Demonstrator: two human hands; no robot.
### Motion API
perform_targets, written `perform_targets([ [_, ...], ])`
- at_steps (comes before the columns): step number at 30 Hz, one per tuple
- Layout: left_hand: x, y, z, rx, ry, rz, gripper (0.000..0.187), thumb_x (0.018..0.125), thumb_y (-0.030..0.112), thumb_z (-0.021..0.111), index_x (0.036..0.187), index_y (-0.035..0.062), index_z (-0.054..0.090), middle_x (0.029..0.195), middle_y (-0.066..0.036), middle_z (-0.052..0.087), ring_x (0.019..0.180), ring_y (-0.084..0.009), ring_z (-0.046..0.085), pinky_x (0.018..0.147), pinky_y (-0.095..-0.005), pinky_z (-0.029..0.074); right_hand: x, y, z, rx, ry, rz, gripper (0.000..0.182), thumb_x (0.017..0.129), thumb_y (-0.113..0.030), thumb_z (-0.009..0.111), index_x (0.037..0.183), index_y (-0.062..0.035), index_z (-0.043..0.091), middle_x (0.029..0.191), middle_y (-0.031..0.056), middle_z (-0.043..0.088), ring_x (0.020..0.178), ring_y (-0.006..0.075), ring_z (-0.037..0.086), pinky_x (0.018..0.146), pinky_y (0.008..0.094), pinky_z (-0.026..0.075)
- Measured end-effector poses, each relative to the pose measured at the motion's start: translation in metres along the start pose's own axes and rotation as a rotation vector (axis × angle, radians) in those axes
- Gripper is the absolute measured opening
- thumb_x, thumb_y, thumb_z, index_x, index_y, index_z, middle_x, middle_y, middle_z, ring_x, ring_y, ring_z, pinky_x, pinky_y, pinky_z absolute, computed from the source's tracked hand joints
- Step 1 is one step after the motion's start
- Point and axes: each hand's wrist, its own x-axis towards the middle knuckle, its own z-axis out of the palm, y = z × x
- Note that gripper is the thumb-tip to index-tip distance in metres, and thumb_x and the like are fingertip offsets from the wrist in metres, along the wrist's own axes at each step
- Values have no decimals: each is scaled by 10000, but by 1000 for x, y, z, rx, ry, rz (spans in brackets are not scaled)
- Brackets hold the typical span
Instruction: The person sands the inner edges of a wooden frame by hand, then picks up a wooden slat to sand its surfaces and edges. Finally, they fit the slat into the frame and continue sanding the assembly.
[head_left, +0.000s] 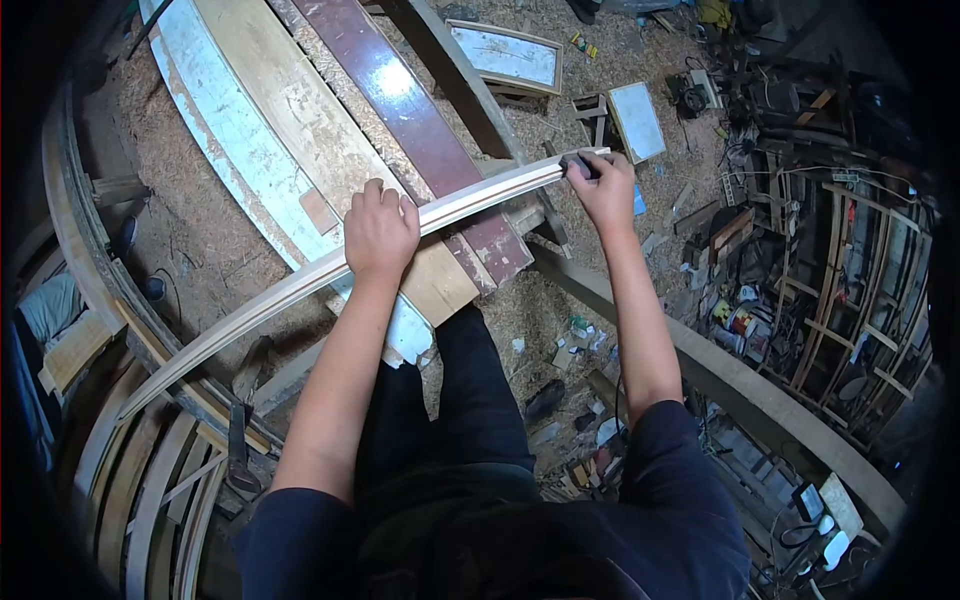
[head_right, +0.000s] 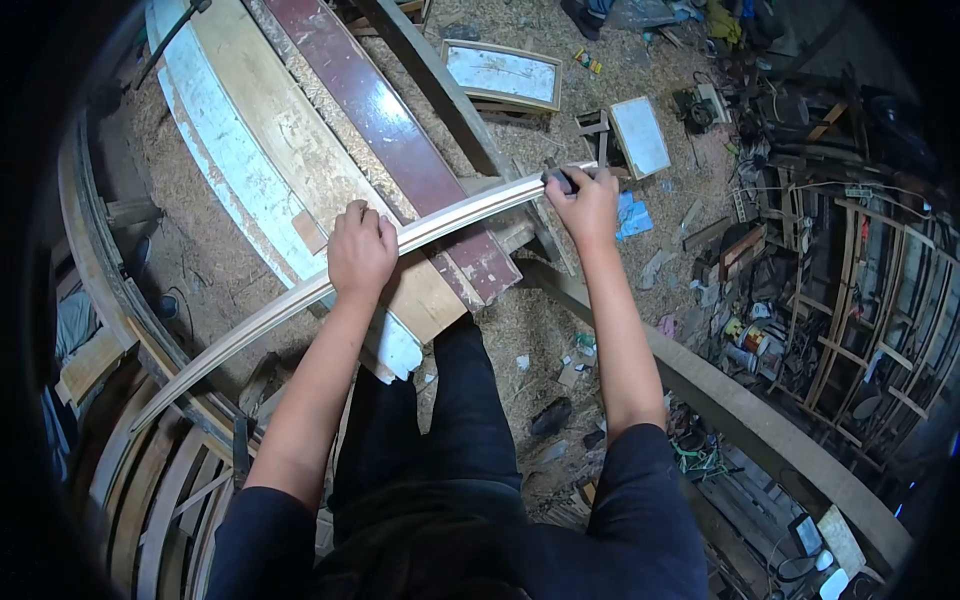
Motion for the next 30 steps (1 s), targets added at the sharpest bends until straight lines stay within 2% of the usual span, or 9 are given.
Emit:
perform_targets([
  [2,0,1,-1,-5,1,4,311,1003,247,607,994,-6,788,1261,-175,708,1072,-362,682,929,-480,576,-8,-20,1,-1,0,-5,241,809,-230,854,1024,-121,863,994,196,742,980,390,687,896,489,570],
  [4,-1,1,0,-7,-9,-4,312,1000,251,611,992,-5,788,1260,-174,708,1072,-361,682,928,-477,577,-31,-50,18,72,-21,-129,257,810,-230,858,1054,-150,857,1056,168,749,1087,382,668,965,476,551],
  [6,-1,1,-1,0,-11,-4,313,998,256,615,990,-4,789,1259,-174,708,1071,-360,683,927,-475,578,-37,-65,22,150,-14,-76,243,809,-224,857,1042,-153,855,1071,159,749,1109,375,663,1001,490,533],
  [9,-1,-1,2,7,-20,-6,319,994,266,620,995,-4,791,1261,-176,709,1076,-357,685,932,-467,578,-14,-13,11,63,-11,63,287,835,-227,873,1086,-92,836,1147,178,709,1113,370,665,1021,490,533],
  [11,-2,-5,10,41,25,29,378,1005,343,595,989,23,795,1220,-151,691,1048,-325,655,892,-464,556,-15,40,24,19,317,129,310,850,-197,880,1132,-83,821,1175,153,701,1122,359,665,1022,472,533],
  [17,-1,-1,0,29,-27,2,369,999,328,602,990,12,792,1232,-162,699,1061,-339,669,925,-458,563,-41,26,33,60,293,29,333,829,-172,900,1144,-104,816,1210,140,693,1150,360,656,999,467,536],
  [21,0,2,-1,37,-48,-13,361,993,304,606,1001,-2,797,1248,-168,712,1084,-348,687,948,-459,574,-67,-40,36,137,146,-140,356,796,-179,909,1133,-112,815,1269,174,680,1170,380,635,1000,480,533],
  [28,-1,1,2,40,7,14,365,990,306,610,970,-2,806,1203,-164,720,1034,-349,697,922,-463,579,-61,-6,46,92,351,89,393,780,-190,909,1155,-119,820,1272,180,669,1171,381,637,1022,491,531],
  [30,-1,1,1,44,7,16,357,987,302,613,973,2,807,1195,-161,721,1030,-349,696,913,-465,578,-78,-44,40,222,154,-146,364,787,-169,902,1137,-113,816,1253,171,670,1166,372,642,1020,487,532],
])
